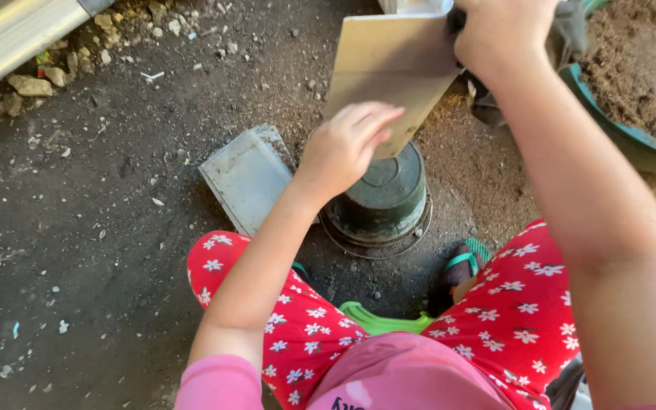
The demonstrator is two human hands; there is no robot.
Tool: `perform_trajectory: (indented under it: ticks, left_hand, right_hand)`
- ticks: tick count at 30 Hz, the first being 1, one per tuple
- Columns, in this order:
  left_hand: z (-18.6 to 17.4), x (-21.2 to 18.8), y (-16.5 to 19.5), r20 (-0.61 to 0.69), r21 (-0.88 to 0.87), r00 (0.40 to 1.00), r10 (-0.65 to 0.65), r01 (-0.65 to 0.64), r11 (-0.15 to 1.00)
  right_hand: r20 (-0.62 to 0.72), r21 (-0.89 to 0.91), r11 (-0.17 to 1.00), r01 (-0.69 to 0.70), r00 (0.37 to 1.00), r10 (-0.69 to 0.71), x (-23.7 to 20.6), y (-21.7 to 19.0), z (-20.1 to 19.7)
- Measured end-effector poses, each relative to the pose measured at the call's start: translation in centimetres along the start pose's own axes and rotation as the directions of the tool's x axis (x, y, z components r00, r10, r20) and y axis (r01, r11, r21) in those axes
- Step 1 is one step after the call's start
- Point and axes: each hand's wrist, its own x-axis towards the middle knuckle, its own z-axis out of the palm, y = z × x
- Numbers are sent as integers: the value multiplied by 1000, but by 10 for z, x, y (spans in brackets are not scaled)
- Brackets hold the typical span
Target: The person sits on the ground and wipes rectangular metal sheets with a dark cloth. They handle the sheets one at a time, wiping both sides and stacking the cleaned sheets to the side.
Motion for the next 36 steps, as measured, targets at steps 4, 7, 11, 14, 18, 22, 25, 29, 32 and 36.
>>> perform_trajectory:
  ticks: [4,7,11,14,18,22,25,29,32,36]
  left_hand:
    - [15,95,17,-247,538,915,321,-146,830]
    - [31,137,3,-35,612,994,103,-60,789]
    - [53,147,-16,1,474,988,154,-136,870]
    - [57,149,-21,19,478,980,200,-184,859]
    - [26,149,-27,-25,397,999,33,-21,918]
    - [-12,130,-33,-168,324,986,-5,60,944]
    - [-12,112,-27,-197,248,974,-115,163,955]
    - [4,81,-23,-267,246,952,-148,216,945]
    - [1,51,-38,-303,170,931,-204,264,950]
    - [-20,3,-76,-347,61,858,-378,423,904]
  right_hand:
    - [-82,-119,993,15,996,-25,-2,-12,-10]
    - [-262,-92,995,25,964,-49,-19,-16,-19]
    - [-255,301,953,-39,960,120,-40,-1,-15]
    - [-308,396,917,-50,933,184,-43,23,-10]
    - [16,959,206,-194,764,645,-39,98,-23]
    - [158,931,184,-315,804,574,-50,126,-19]
    - [93,950,229,-213,892,442,-44,89,-16]
    - [-358,796,538,279,933,46,-24,-3,-23]
    - [-86,814,575,-83,962,260,-44,-58,-8]
    - [-28,637,743,-206,957,288,-73,-78,52]
